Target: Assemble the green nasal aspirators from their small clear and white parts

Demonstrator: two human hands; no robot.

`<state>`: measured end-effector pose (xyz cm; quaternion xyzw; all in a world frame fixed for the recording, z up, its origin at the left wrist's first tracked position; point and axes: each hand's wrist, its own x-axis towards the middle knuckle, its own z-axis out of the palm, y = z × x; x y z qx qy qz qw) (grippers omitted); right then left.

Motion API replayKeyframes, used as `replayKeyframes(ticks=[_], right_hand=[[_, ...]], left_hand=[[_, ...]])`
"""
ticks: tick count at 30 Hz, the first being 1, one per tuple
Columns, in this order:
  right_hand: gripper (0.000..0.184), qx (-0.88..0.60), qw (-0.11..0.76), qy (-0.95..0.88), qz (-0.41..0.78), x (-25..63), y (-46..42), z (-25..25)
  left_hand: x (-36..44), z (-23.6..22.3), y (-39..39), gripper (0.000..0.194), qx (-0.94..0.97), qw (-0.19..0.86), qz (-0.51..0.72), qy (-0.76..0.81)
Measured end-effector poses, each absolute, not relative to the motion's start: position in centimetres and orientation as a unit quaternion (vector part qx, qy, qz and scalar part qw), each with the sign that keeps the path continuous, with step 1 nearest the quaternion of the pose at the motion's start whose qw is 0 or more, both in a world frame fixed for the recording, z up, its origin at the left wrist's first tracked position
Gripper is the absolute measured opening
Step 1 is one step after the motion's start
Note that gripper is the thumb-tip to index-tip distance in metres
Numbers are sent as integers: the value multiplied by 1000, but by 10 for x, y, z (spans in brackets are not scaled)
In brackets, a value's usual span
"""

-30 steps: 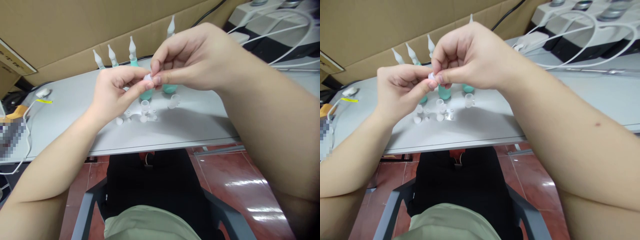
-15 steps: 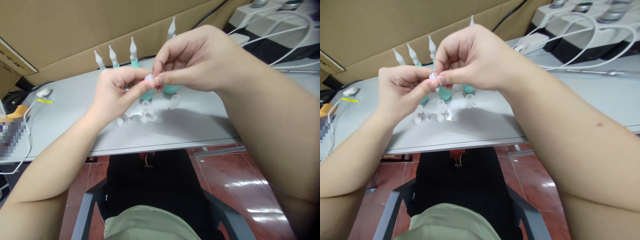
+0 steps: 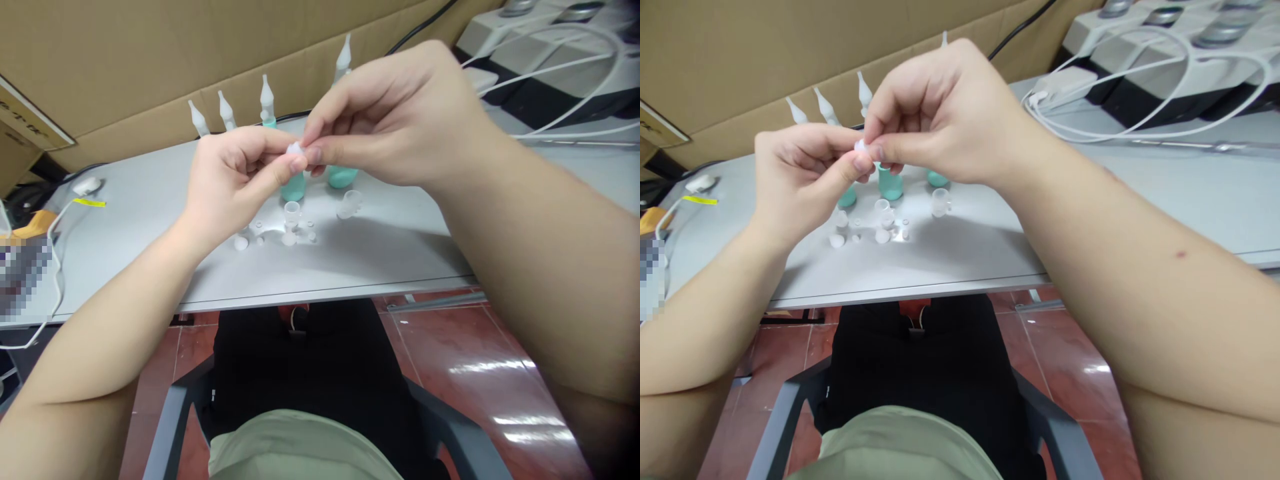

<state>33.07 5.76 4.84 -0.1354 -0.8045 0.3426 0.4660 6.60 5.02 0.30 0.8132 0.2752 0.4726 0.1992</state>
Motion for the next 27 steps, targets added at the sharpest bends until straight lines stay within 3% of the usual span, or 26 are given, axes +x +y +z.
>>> replayKeyframes(ticks=[5,12,20,25,27], right_hand=[[19,-127,405,-805,414,331,65,46],[26,-86,419,-785,448,328,63,45],[23,-91,431,-789,428,327,61,44],[24,-78,443,-796,405,328,62,42],[24,-84,445,-799,395,328,63,41]], left_hand=[[69,3,45,76,808,155,487,293],[68,5,43,69,809,111,512,267],[68,-3,57,84,809,162,497,269],[64,14,39,68,826,197,462,257],[64,10,45,71,826,202,463,250]])
